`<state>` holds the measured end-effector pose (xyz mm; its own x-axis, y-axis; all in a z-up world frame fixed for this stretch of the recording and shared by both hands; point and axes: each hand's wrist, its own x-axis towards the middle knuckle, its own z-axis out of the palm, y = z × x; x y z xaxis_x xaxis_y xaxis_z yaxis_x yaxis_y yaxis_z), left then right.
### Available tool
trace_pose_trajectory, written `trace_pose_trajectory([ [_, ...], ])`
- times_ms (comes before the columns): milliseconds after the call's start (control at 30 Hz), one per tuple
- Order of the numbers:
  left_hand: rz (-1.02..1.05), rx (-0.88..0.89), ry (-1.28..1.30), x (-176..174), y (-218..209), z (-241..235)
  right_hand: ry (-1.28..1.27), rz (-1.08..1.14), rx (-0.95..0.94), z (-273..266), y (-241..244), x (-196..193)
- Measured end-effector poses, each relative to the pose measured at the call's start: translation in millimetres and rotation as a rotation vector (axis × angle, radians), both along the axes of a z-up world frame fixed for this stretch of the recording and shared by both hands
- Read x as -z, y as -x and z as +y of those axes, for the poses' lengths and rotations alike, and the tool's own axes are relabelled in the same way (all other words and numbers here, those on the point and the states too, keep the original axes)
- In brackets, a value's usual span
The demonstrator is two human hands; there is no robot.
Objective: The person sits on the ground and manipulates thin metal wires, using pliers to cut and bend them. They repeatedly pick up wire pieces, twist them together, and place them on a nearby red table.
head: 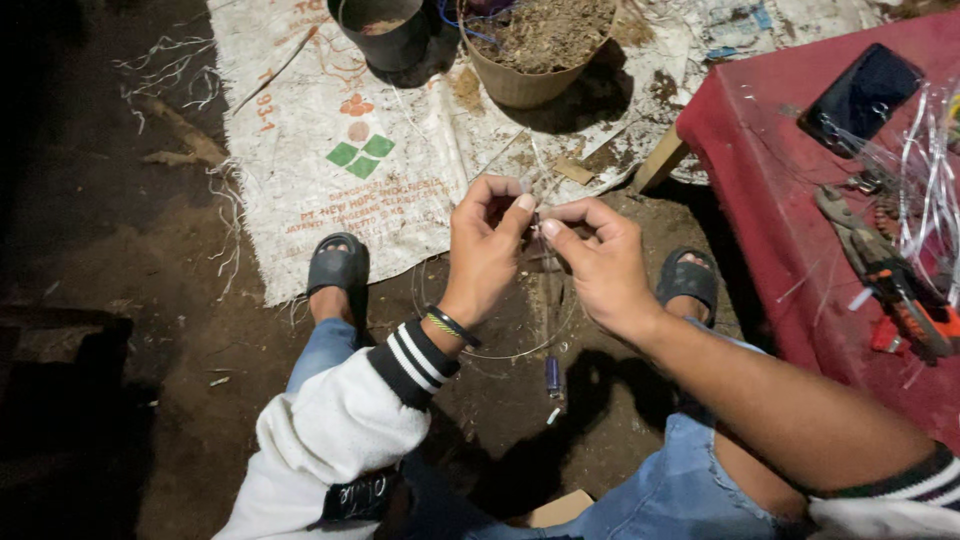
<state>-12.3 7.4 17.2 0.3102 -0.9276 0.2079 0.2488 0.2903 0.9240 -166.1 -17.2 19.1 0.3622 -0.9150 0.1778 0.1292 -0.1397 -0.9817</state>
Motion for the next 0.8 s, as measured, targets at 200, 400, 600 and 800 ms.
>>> trace_pose_trajectory([
  [200, -0.208, -0.034, 0.036, -17.6, -7.0, 6.4, -0.231, -0.125, 0.009, -0.3, -8.8, 0.3],
  [400, -0.191, 0.007, 0.055, -35.2, -17.9, 10.3, -0.16, -0.118, -0.001, 5.5, -22.9, -7.7],
  [600, -0.185, -0.012, 0.039, -44.8, -21.7, 11.3, -0.099, -0.167, -0.043, 7.5, -26.1, -9.8],
  [800, -0.027, 0.038, 0.063, -47.8, -25.6, 9.6, -0.107, -0.223, -0.057, 8.4, -29.9, -7.1],
])
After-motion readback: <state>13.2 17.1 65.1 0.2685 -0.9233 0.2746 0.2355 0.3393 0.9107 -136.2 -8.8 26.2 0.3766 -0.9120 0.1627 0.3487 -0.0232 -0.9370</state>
